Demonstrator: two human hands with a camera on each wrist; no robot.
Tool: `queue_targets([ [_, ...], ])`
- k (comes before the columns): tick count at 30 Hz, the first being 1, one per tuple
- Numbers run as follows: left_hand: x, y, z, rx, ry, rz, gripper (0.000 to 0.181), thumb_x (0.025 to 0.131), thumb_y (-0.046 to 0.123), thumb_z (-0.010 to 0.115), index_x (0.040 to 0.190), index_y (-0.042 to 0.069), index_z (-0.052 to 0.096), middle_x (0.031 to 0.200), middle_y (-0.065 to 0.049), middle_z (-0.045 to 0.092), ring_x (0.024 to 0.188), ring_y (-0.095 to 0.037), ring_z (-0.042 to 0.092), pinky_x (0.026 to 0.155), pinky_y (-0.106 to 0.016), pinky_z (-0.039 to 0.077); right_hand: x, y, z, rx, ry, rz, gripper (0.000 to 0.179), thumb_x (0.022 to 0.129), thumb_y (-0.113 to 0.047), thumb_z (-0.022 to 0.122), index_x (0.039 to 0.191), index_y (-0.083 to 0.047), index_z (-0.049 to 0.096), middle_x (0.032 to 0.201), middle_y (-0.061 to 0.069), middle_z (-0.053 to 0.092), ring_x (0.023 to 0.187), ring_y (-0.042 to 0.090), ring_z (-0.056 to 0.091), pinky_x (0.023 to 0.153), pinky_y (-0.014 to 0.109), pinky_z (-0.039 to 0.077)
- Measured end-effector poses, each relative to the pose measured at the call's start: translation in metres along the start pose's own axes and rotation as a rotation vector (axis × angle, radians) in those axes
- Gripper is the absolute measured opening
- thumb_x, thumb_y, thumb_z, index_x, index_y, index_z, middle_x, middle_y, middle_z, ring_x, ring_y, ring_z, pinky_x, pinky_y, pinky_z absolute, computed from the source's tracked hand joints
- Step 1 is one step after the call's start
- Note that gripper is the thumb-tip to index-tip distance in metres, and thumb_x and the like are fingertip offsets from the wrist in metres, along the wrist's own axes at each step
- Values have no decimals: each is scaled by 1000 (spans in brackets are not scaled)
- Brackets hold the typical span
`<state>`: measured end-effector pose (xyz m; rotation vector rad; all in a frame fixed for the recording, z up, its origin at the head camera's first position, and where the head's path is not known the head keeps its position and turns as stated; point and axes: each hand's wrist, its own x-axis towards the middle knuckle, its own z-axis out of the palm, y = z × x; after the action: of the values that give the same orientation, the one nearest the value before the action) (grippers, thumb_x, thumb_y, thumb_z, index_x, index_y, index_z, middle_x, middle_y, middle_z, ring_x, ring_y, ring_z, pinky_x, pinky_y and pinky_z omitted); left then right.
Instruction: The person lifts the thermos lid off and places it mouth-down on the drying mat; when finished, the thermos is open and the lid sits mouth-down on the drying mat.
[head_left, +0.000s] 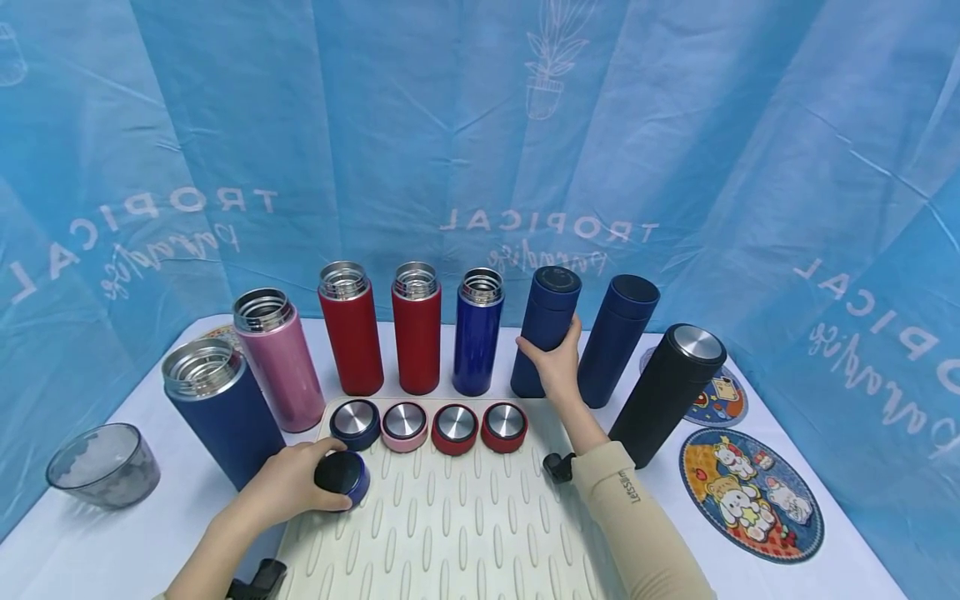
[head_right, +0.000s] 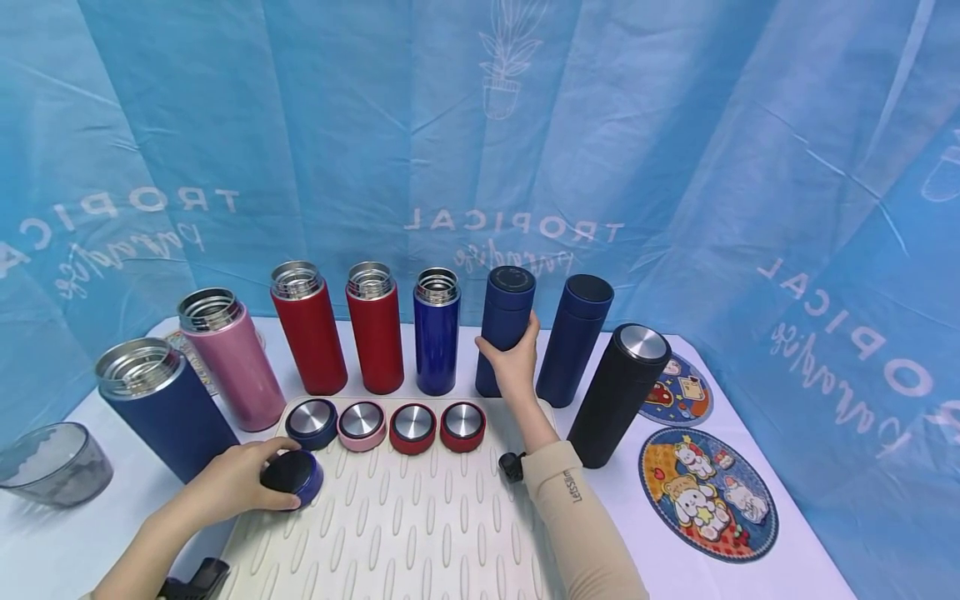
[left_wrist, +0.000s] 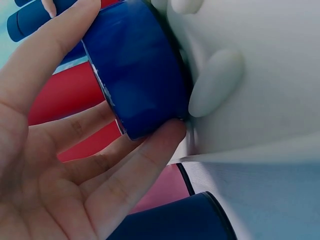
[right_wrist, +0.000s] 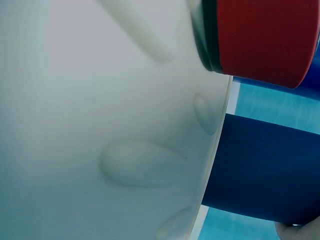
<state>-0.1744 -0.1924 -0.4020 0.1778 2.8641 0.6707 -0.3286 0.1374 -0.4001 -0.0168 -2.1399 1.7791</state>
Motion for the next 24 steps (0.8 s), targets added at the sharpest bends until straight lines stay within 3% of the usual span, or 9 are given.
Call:
queue_targets([
  [11, 1, 0, 0, -1, -1, -9, 77, 56, 42, 85, 118, 4, 58, 107, -17, 62, 97, -33, 58, 82, -55, 47, -2, -5, -3, -35, 27, -61, 91, 72, -24, 78, 143, -19, 22, 136, 10, 42, 121, 29, 44, 100, 48, 35],
  [18, 0, 0, -1, -3, 2, -5, 77, 56, 42, 85, 118, 4, 58, 108, -18, 62, 99, -35, 58, 83, -56, 47, -10, -28, -8, -8, 26, -194, 85, 72, -21, 79, 141, -22, 28, 131, 7, 47, 116, 27, 48, 97, 48, 38],
  [24, 0, 2, -1, -3, -6, -12, 77, 57, 41, 85, 118, 3, 58, 108, -18, 62, 99, -34, 58, 83, -56, 46, -24, -48, -16, 20, -2, -240, 83, 72, -16, 79, 139, -22, 30, 129, 6, 47, 117, 23, 47, 97, 47, 37],
])
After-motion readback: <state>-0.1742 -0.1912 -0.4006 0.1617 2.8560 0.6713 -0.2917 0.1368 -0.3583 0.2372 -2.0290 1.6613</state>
